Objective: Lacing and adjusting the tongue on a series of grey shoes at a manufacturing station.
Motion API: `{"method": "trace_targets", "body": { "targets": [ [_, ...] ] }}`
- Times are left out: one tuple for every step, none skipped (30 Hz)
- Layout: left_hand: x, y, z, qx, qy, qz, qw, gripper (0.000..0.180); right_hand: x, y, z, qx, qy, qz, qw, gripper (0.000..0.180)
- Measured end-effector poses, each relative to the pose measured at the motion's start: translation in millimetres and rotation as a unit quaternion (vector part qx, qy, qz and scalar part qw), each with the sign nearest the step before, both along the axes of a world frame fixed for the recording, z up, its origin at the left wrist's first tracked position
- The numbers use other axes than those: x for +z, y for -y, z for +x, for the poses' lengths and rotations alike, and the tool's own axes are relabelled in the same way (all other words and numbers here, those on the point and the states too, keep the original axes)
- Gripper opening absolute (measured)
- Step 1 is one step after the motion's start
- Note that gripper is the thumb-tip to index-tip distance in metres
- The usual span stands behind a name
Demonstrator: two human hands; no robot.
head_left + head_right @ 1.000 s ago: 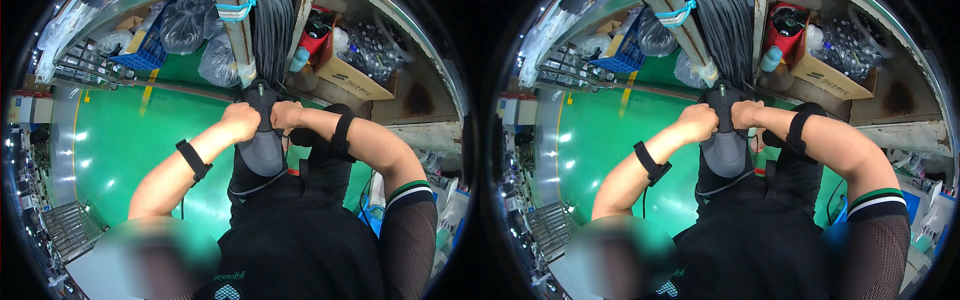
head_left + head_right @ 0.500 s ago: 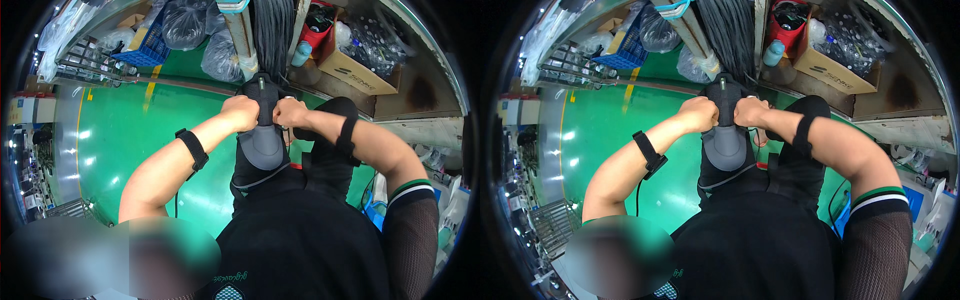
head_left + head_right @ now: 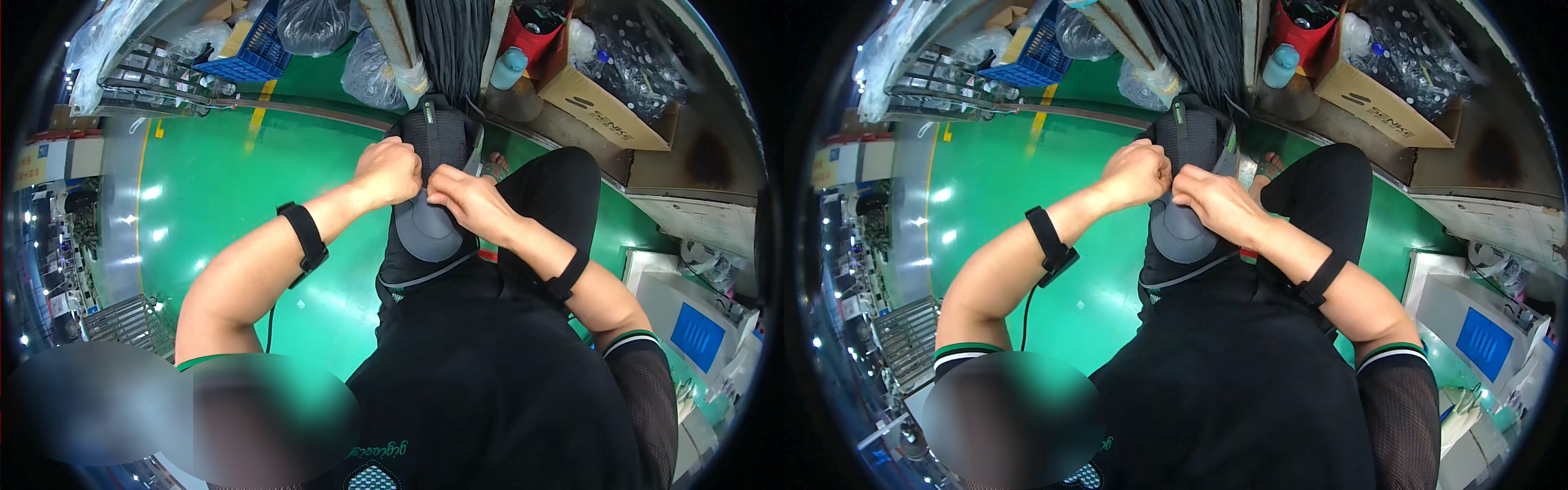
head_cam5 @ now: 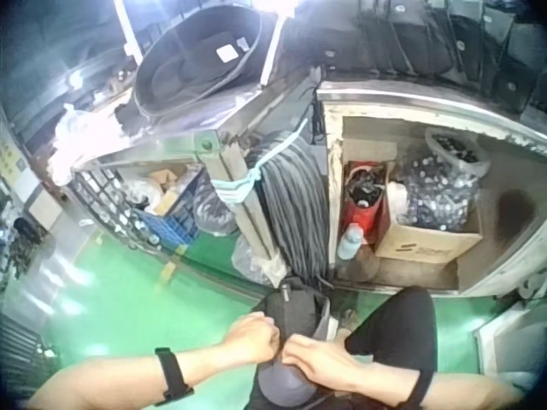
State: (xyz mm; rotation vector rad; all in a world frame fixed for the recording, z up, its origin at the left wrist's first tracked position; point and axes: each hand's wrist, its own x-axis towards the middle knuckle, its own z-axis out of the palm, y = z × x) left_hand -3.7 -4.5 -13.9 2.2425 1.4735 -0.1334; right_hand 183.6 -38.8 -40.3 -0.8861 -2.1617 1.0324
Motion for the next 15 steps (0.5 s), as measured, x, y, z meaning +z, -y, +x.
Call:
{"method": "trace_targets", "body": {
  "targets": [
    [-2, 3, 1, 0.000, -0.004, 0.001, 1.000, 0.008, -1, -2, -1, -0.044, -0.027, -0.134, 0.990, 0.009],
    [-3, 6, 3, 0.019, 0.010, 0.028, 0.999, 0.009, 0, -4, -1, -0.086, -0.054, -0.265, 0.959, 0.010],
    [-5, 8, 4, 0.037, 0.024, 0.057, 0.997, 0.010, -4, -7, -2, -0.121, -0.107, -0.300, 0.940, 0.012],
    [-8, 7, 2, 0.036, 0.020, 0.058, 0.997, 0.010, -10, -9, -3, -0.155, -0.159, -0.332, 0.917, 0.014],
    [-11, 3, -3, 0.065, 0.143, 0.028, 0.987, 0.012, -18, -11, -1, -0.135, -0.178, -0.387, 0.895, 0.014],
    [-7, 1, -5, 0.093, 0.263, -0.005, 0.960, 0.014, -18, -9, -3, -0.136, -0.181, -0.388, 0.894, 0.014],
    [-4, -2, -7, 0.133, 0.264, -0.049, 0.954, 0.017, -17, -5, -8, -0.129, -0.180, -0.368, 0.903, 0.014],
    [-3, 0, -6, 0.131, 0.262, -0.051, 0.955, 0.017, -16, -2, -11, -0.122, -0.178, -0.347, 0.913, 0.017],
    [-2, 6, -1, 0.064, 0.134, 0.031, 0.988, 0.018, -15, -3, -9, -0.122, -0.160, -0.347, 0.916, 0.020],
    [-2, 11, 3, -0.004, 0.001, 0.111, 0.994, 0.019, -18, -5, -5, -0.121, -0.159, -0.347, 0.916, 0.020],
    [-2, 14, 8, -0.037, -0.066, 0.120, 0.990, 0.020, -24, -8, 0, -0.111, -0.189, -0.387, 0.896, 0.019],
    [1, 11, 8, -0.037, -0.067, 0.121, 0.990, 0.020, -25, -10, 1, -0.101, -0.220, -0.426, 0.872, 0.018],
    [7, 7, 8, -0.061, -0.099, 0.065, 0.991, 0.019, -25, -7, -3, -0.109, -0.223, -0.424, 0.871, 0.016],
    [9, 3, 8, -0.085, -0.132, 0.009, 0.988, 0.018, -24, -6, -5, -0.109, -0.223, -0.424, 0.871, 0.016],
    [8, 1, 7, -0.083, -0.132, 0.009, 0.988, 0.018, -19, -6, -8, -0.110, -0.207, -0.422, 0.876, 0.014]
  ]
}}
